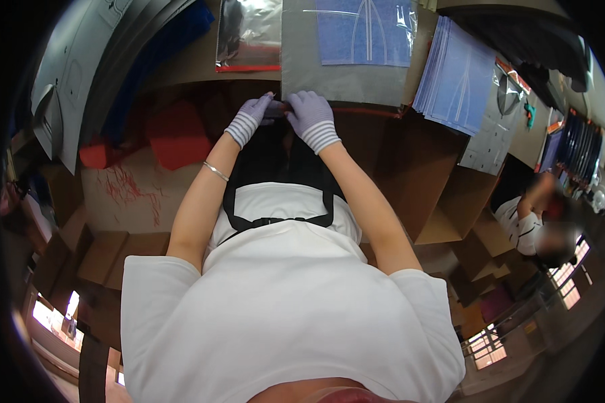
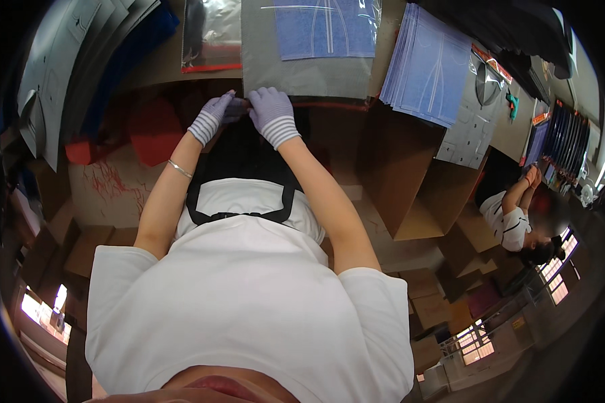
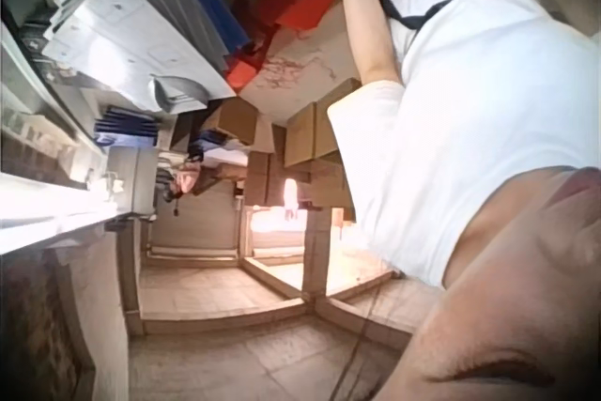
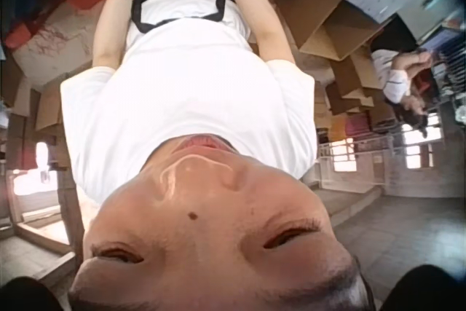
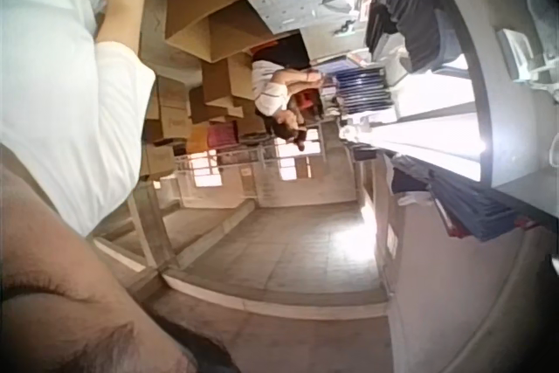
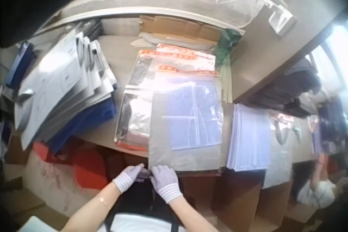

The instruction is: Packaging folded shirts into plastic bags and placing them into a cardboard box.

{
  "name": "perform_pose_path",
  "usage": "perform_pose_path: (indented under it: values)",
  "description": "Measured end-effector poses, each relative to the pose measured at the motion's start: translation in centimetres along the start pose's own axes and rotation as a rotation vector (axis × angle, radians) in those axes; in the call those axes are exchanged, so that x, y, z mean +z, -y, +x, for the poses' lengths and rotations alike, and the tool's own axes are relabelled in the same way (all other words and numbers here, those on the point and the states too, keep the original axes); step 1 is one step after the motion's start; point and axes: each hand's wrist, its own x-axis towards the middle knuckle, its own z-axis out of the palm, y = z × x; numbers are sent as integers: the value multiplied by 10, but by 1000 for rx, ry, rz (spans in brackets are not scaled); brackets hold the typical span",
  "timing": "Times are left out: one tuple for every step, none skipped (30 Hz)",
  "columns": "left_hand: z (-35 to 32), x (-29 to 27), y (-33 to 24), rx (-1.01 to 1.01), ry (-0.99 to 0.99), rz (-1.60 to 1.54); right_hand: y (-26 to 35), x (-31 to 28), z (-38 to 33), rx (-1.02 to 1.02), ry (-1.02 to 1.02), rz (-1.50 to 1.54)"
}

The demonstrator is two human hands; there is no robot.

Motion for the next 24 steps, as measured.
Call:
perform_pose_path:
  values:
    - [0,3,-1,-23,-17,-68,4,3,2,2,4,1]
    - [2,1,0,-40,-39,-139,8,5,6,-3,57,-69]
    - [5,-2,3,-39,-42,-141,12,7,8,-6,107,-139]
    - [9,-5,5,31,-97,-61,16,9,10,-6,107,-139]
    - [9,-3,4,97,-141,21,19,10,10,-36,55,-117]
    - [10,-4,0,81,-142,62,21,11,9,-63,1,-96]
    - [12,-5,-6,66,-140,106,20,10,7,-86,-54,-78]
    - [7,7,-21,43,-213,213,12,6,3,-65,-114,7]
    - [0,3,-28,-30,-281,181,11,-7,-4,-23,-215,86]
    - [1,-4,-25,51,-293,38,4,-27,-20,21,-319,163]
    - [-2,-23,-17,132,-321,-114,-11,-51,-40,92,-370,153]
    - [4,-59,1,157,-322,-79,-18,-91,-62,413,-289,1]
    - [16,-77,9,188,-298,-35,-70,-105,-104,495,-534,-138]
    - [2,-70,1,65,-220,-128,-105,-132,-151,965,-624,-9]
    - [5,-49,-13,69,-147,-112,-192,-140,-271,1136,-844,-149]
    - [-2,-48,-14,-1,-107,-156,-194,-149,-323,1391,-811,-437]
    - [-7,-48,-16,-64,-65,-206,-187,-148,-347,1566,-669,-426]
    - [-4,-49,-9,-101,37,-195,-184,-136,-362,1441,-474,-288]
    - [10,-51,-1,-99,214,-158,-179,-121,-380,1317,-316,-163]
    - [14,-54,5,-19,325,-220,-169,-85,-374,1302,-368,315]
    - [14,-56,10,53,422,-281,-151,-55,-342,1256,-202,407]
    - [12,-55,9,51,419,-276,-126,-33,-298,1081,-22,626]
    - [12,-51,4,118,426,-533,-93,-22,-238,900,151,562]
    - [10,-47,-3,184,436,-788,-60,-15,-184,735,189,676]
